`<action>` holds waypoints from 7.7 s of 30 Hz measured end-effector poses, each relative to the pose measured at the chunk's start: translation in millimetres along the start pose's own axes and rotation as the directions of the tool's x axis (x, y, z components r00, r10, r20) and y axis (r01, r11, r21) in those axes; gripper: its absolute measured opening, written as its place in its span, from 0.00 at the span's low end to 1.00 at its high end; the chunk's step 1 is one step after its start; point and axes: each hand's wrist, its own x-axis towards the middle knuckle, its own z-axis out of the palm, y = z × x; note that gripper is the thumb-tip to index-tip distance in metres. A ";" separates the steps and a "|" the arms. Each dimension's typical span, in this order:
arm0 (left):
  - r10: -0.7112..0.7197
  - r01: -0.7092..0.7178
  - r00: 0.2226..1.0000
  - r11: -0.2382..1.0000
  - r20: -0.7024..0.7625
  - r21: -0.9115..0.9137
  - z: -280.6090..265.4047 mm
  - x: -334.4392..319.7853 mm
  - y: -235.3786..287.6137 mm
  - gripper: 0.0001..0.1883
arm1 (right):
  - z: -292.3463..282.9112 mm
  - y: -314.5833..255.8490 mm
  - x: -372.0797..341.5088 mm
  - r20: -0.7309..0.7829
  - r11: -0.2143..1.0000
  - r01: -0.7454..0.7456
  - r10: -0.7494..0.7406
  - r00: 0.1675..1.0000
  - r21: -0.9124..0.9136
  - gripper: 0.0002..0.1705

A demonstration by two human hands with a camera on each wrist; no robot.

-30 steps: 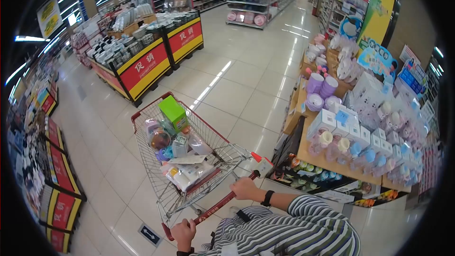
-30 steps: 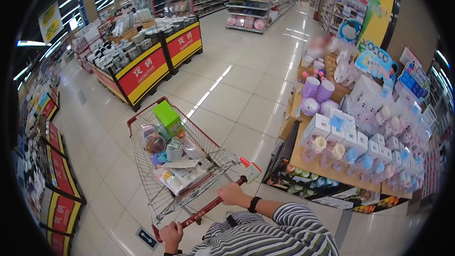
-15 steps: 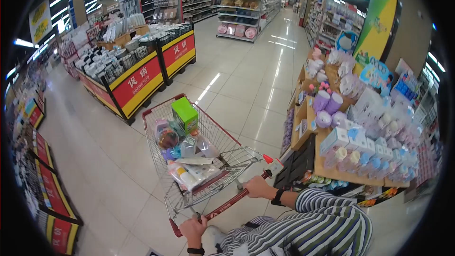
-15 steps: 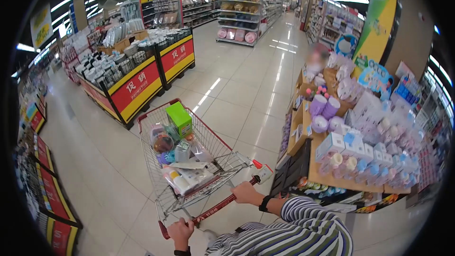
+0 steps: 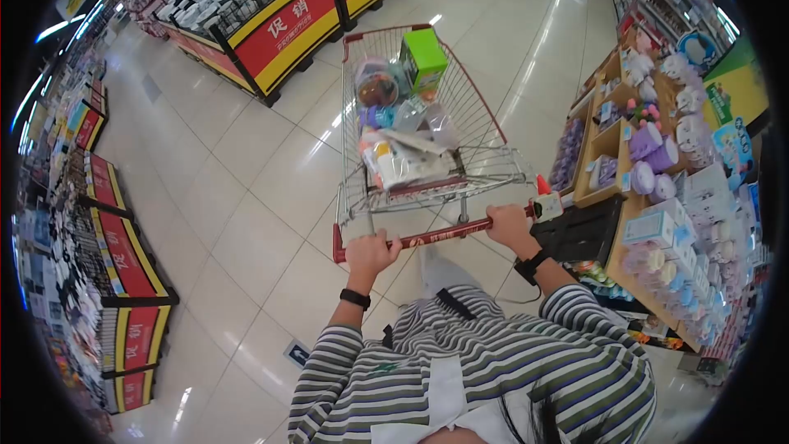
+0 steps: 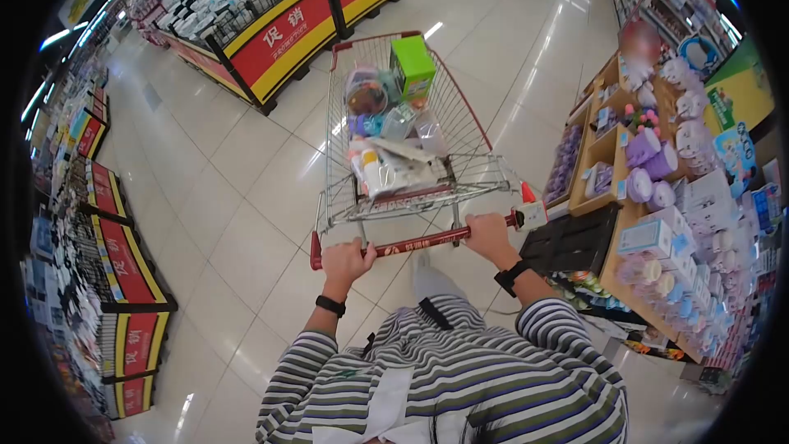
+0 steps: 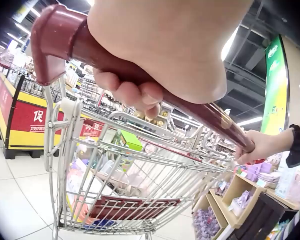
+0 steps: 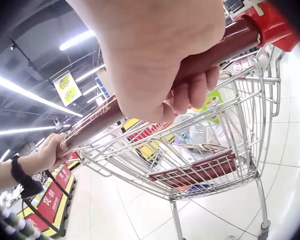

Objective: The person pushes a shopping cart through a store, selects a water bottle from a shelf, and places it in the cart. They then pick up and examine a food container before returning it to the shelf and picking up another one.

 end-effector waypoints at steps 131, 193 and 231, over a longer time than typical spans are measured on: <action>0.678 -0.665 0.735 0.725 0.015 -0.177 859.7 2196.0 1023.9 0.21 | -158.7 2033.6 1185.0 -0.266 0.760 -0.650 0.628 0.732 0.005 0.10; 0.585 -0.570 0.811 0.800 0.031 -0.185 1327.5 3349.7 1699.6 0.20 | -296.3 3302.5 1871.4 -0.142 0.784 -0.620 0.611 0.779 -0.033 0.12; 0.621 -0.603 0.782 0.773 0.045 -0.198 1628.3 4131.3 2007.7 0.18 | -336.0 4018.3 2387.7 -0.158 0.785 -0.617 0.604 0.781 -0.053 0.12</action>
